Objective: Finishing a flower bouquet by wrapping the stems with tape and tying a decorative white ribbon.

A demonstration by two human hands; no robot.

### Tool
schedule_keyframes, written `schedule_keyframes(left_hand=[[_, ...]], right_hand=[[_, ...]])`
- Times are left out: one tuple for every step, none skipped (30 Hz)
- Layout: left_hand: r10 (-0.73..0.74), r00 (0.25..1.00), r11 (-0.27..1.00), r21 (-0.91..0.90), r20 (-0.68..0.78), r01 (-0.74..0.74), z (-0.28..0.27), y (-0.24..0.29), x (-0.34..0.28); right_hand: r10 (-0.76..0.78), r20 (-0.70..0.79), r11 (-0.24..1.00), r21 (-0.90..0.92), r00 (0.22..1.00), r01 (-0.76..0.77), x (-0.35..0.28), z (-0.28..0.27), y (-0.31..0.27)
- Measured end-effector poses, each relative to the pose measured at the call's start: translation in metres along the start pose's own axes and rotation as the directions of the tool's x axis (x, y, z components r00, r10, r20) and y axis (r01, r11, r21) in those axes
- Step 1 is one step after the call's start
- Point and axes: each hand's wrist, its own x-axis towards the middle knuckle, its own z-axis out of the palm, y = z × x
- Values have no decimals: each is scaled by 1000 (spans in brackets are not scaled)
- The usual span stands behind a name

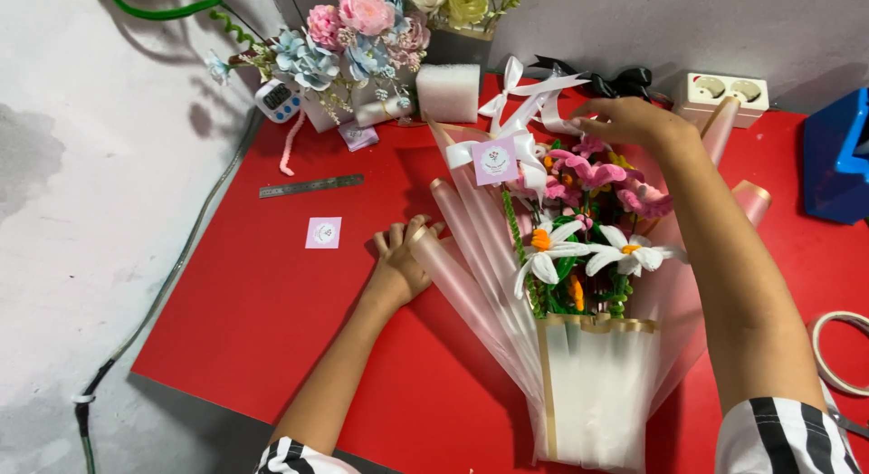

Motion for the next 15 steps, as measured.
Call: schedule_keyframes(left_hand=[[-7, 1000, 1000, 6, -7, 7, -4, -1, 0], [-4, 1000, 1000, 1, -3, 4, -5, 1, -2], [-1, 1000, 1000, -4, 2, 1, -6, 3, -2], [-9, 1000, 1000, -5, 7, 9, -3, 1, 0], [-8, 1000, 1000, -14, 7, 8, 1, 0, 2], [-9, 1000, 1000, -21, 5, 9, 3, -3, 3], [-18, 1000, 1000, -19, 8, 18, 13, -10, 3], [71, 983, 995, -63, -169, -83, 22, -16, 5], [148, 927, 978, -87, -344, -188, 32, -21, 7], [153, 925, 977, -85, -349, -194, 28, -24, 8], [139, 946, 979, -104, -291, -176, 24, -27, 10], [125, 964, 979, -126, -233, -158, 23, -27, 10], [129, 963, 978, -130, -238, -164, 11, -29, 4], [118, 963, 977, -146, -241, -157, 0, -30, -3], [107, 964, 975, -162, -244, -150, -11, -32, -9]], right_hand=[[-10, -5, 1000, 1, 1000, 10, 8, 3, 1], [-29, -16, 1000, 2, 999, 29, 14, 7, 5], [-47, -26, 999, 3, 999, 47, 19, 12, 9], [-51, -19, 999, 5, 999, 51, 27, 12, 19], [-92, -42, 996, -2, 995, 92, 34, 13, 30], [-135, -67, 991, -9, 989, 135, 42, 14, 40], [-142, -61, 990, -5, 988, 142, 32, 7, 27], [-157, -106, 987, -59, 982, 151, 21, -2, 17], [-173, -150, 981, -114, 973, 157, 9, -12, 8], [-171, -155, 981, -117, 973, 154, 11, -15, 18], [-294, -258, 954, -141, 920, 265, 12, -18, 29], [-409, -349, 912, -182, 843, 367, 13, -21, 41], [-407, -350, 913, -189, 844, 362, -14, -32, 33], [-413, -385, 911, -169, 825, 377, -39, -42, 23], [-418, -421, 907, -150, 805, 393, -63, -51, 14]])
